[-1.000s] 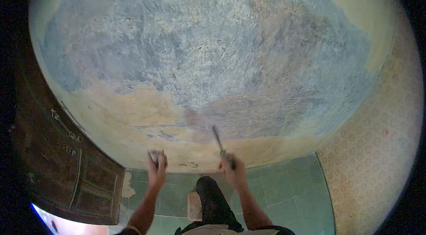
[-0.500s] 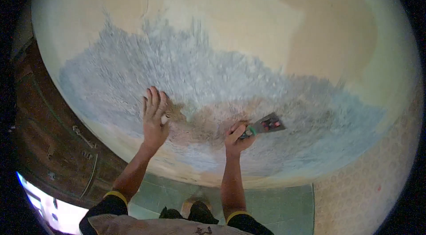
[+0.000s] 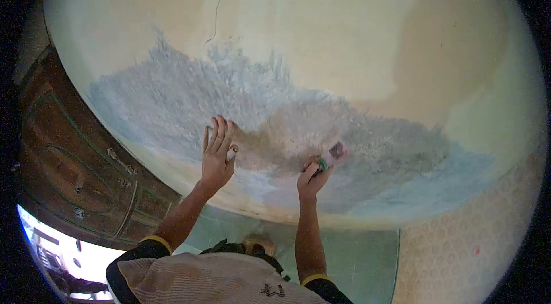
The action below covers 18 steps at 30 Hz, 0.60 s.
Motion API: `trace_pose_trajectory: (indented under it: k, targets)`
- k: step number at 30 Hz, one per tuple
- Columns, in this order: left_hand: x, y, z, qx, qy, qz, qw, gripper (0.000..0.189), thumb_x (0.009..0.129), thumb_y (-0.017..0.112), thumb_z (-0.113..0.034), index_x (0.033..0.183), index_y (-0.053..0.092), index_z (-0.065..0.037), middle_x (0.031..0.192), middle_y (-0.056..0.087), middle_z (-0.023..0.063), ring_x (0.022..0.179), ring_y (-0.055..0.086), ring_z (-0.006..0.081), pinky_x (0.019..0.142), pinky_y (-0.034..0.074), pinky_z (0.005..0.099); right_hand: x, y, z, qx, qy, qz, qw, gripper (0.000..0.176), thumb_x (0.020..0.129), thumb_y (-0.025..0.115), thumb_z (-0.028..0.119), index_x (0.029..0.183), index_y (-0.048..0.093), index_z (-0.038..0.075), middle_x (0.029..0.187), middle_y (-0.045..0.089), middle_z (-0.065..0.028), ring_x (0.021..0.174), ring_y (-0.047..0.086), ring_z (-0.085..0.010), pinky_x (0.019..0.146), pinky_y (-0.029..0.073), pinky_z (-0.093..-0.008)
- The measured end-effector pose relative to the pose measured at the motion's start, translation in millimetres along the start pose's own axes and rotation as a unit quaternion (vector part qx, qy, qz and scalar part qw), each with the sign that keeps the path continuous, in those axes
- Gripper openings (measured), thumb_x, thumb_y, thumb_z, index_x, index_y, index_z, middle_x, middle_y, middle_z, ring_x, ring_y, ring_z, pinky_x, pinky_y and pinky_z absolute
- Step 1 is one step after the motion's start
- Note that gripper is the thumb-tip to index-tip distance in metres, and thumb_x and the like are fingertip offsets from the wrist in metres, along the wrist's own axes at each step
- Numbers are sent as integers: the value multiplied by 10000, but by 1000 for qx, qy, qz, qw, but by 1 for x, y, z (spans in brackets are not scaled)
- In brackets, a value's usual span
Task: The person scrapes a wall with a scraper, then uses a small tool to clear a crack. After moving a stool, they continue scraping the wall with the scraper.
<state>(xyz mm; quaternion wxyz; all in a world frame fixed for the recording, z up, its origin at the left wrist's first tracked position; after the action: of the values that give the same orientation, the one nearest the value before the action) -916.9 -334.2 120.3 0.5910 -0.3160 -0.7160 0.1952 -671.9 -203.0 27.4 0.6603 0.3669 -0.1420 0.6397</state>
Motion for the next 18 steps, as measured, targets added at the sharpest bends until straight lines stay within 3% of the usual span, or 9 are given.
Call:
trace_pose_trajectory:
  k: [2,3,5,6,8,10,11,13,18]
  targets:
    - [-3,-5,4,-65,-6,11,998,527,1050,456,-155,1564,358,-89,1650,228,197,1537,156,398,1222,168,576,-8,-4,2,5,87,-71,994,255,1075,474,328,1051,440,76,784,499,-19,569,447,-93,487,398,-259]
    - [-3,-9,7,-123,-11,14,992,500,1064,440,-163,1557,377,-107,1655,226,183,1539,155,391,1219,180,570,-12,-2,11,-1,87,-76,993,255,1075,474,328,1051,440,76,784,499,-19,569,447,-93,487,398,-259]
    - [3,-25,3,-149,-16,3,989,478,1062,438,-115,1539,415,-133,1652,253,157,1531,198,381,1208,227,550,-10,26,48,-15,72,27,997,241,1076,484,324,1101,449,87,799,514,-21,530,430,-90,446,370,-247]
    - [3,-33,1,-215,-14,9,977,491,1046,455,-85,1534,421,-121,1644,276,157,1523,229,379,1204,244,539,-13,35,68,-21,76,21,997,241,1076,484,324,1101,449,87,799,514,-21,530,430,-90,446,370,-247]
    - [9,-48,-4,-285,-12,20,958,505,1029,472,-54,1529,427,-108,1636,299,157,1515,259,377,1200,262,528,-13,84,108,58,168,76,981,249,1081,466,303,1107,434,58,770,516,-15,523,432,-67,439,378,-244]
    - [20,-72,-23,-252,97,0,963,616,910,570,4,1510,449,-69,1602,373,146,1497,323,337,1184,311,461,-18,113,132,81,202,111,970,243,1083,467,298,1135,446,62,772,518,-13,508,431,-65,428,364,-239]
    - [27,-80,-26,-258,99,3,961,616,910,570,4,1510,449,-69,1602,373,146,1497,323,337,1184,311,461,-23,131,140,111,235,150,954,240,1084,467,294,1163,458,67,774,521,-12,492,430,-63,416,349,-233]
    - [41,-101,-44,-179,187,-30,965,635,893,597,-15,1508,450,-68,1589,398,134,1499,324,316,1186,308,478,-22,150,156,109,253,147,950,245,1086,464,303,1167,467,71,776,522,-12,486,425,-58,406,330,-227]
    - [83,-117,-57,-81,268,-5,960,657,873,636,-59,1504,454,-77,1579,421,98,1496,335,270,1201,293,492,-12,185,164,155,315,132,927,263,1094,437,339,1138,475,83,767,488,5,471,388,-36,392,275,-213]
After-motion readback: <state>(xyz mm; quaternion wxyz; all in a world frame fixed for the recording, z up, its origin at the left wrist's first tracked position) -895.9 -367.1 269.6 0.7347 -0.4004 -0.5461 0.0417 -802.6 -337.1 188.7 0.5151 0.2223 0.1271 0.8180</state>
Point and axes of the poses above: each hand's wrist, its own x-axis towards the middle knuckle, its own y-axis out of the palm, z = x × y, the point moved 8 cm from there along x, towards the middle knuckle
